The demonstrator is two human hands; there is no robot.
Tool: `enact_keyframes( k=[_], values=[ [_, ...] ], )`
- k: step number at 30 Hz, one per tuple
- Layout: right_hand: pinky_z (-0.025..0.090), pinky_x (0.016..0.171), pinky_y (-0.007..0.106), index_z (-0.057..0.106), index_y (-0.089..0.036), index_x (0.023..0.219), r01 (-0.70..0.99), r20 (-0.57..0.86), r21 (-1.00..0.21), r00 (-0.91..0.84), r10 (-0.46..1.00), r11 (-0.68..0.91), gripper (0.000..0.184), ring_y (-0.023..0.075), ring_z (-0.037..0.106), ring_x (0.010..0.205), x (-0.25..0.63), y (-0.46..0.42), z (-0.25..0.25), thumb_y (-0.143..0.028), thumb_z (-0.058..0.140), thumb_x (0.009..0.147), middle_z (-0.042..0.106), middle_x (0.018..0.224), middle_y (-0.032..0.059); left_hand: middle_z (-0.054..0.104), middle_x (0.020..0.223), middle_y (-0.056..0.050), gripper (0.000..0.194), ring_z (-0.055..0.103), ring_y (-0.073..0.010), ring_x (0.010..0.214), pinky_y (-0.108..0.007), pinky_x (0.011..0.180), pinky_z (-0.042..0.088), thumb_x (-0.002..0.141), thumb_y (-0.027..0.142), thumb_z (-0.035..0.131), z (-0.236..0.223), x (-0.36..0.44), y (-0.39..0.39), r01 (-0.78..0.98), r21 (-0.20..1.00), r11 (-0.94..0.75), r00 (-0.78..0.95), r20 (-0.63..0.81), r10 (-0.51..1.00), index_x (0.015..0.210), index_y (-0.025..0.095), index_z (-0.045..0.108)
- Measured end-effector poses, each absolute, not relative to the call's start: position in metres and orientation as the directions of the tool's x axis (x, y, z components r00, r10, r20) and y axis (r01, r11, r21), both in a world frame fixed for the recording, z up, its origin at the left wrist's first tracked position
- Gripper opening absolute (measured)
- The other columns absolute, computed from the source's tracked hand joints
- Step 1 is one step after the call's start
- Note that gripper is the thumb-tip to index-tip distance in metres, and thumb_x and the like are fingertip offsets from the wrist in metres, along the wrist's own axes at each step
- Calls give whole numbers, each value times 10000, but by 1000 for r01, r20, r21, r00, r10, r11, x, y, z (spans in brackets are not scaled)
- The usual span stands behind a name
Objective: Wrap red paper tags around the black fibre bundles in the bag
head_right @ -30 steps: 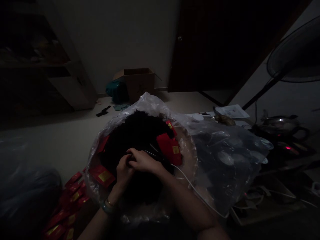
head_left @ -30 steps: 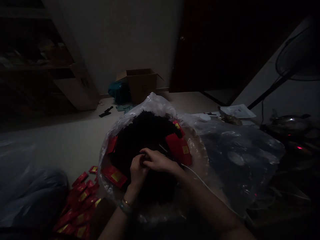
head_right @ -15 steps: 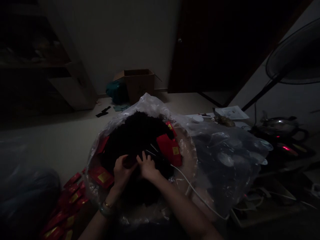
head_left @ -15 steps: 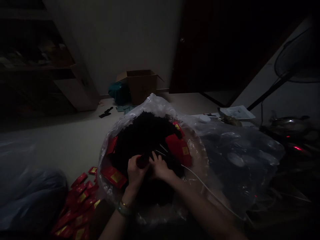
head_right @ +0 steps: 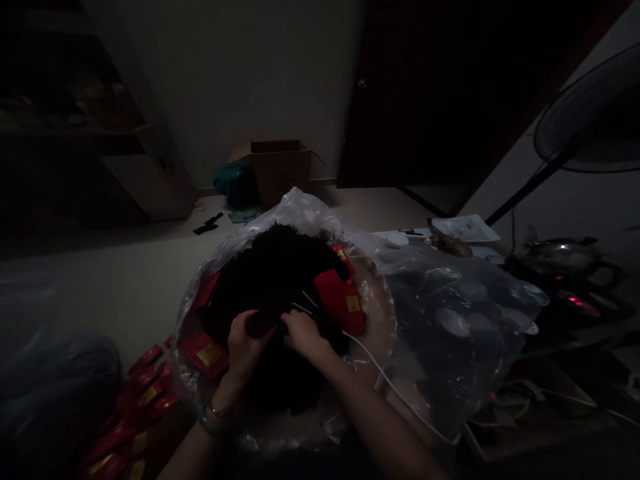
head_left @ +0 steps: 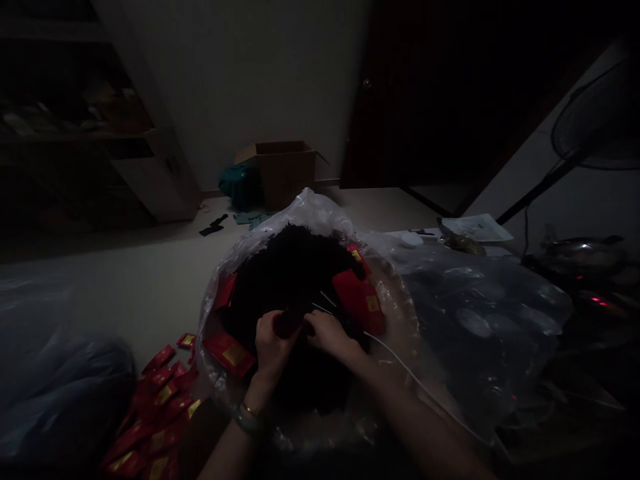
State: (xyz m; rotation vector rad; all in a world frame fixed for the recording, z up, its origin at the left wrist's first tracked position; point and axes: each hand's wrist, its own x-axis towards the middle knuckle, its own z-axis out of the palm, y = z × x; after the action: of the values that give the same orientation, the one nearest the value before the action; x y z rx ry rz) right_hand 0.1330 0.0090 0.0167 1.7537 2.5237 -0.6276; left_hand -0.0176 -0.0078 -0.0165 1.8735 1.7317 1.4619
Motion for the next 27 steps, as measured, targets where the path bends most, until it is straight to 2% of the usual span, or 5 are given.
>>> enact_keyframes(
  k=[5,13,18,23,27],
  values=[
    [473,744,321,606,-218,1124,904,-240,-293,-384,892,310,427,260,599,969,133,6,17,-142,638,706,631,1071,96,619,858,-50,337,575,-226,804,-353,702,477,684,374,714,-17,-17,-8,645,704,-298,-171,513,842,927,191,567],
    [474,845,292,664,-209,1021,652,88,-702,-321,943,288,345,177,626,933,154,14,68,-91,634,698,679,1001,37,616,834,-44,286,566,-213,770,-340,684,469,699,348,699,-15,-17,-10,647,705,-290,-148,489,859,900,187,574],
    [484,820,293,667,-200,1009,595,181,-702,-384,906,392,376,169,615,897,139,11,94,-49,661,664,649,968,45,610,843,-50,316,555,-212,773,-333,674,473,694,353,699,-17,-17,-9,643,702,-306,-141,501,854,920,178,563],
    [506,748,272,625,-190,1095,543,155,-764,-372,915,350,477,143,614,826,129,9,91,-5,645,656,628,1008,51,605,871,-59,318,560,-218,794,-336,676,477,691,345,687,-20,-19,-8,641,697,-323,-137,518,844,930,178,561],
    [500,769,273,638,-182,1048,560,174,-757,-323,930,336,371,143,617,851,134,7,89,-5,577,727,651,995,50,594,855,-54,309,547,-221,788,-335,665,467,698,363,675,-20,-19,-9,642,705,-300,-140,492,859,921,183,558]
  ],
)
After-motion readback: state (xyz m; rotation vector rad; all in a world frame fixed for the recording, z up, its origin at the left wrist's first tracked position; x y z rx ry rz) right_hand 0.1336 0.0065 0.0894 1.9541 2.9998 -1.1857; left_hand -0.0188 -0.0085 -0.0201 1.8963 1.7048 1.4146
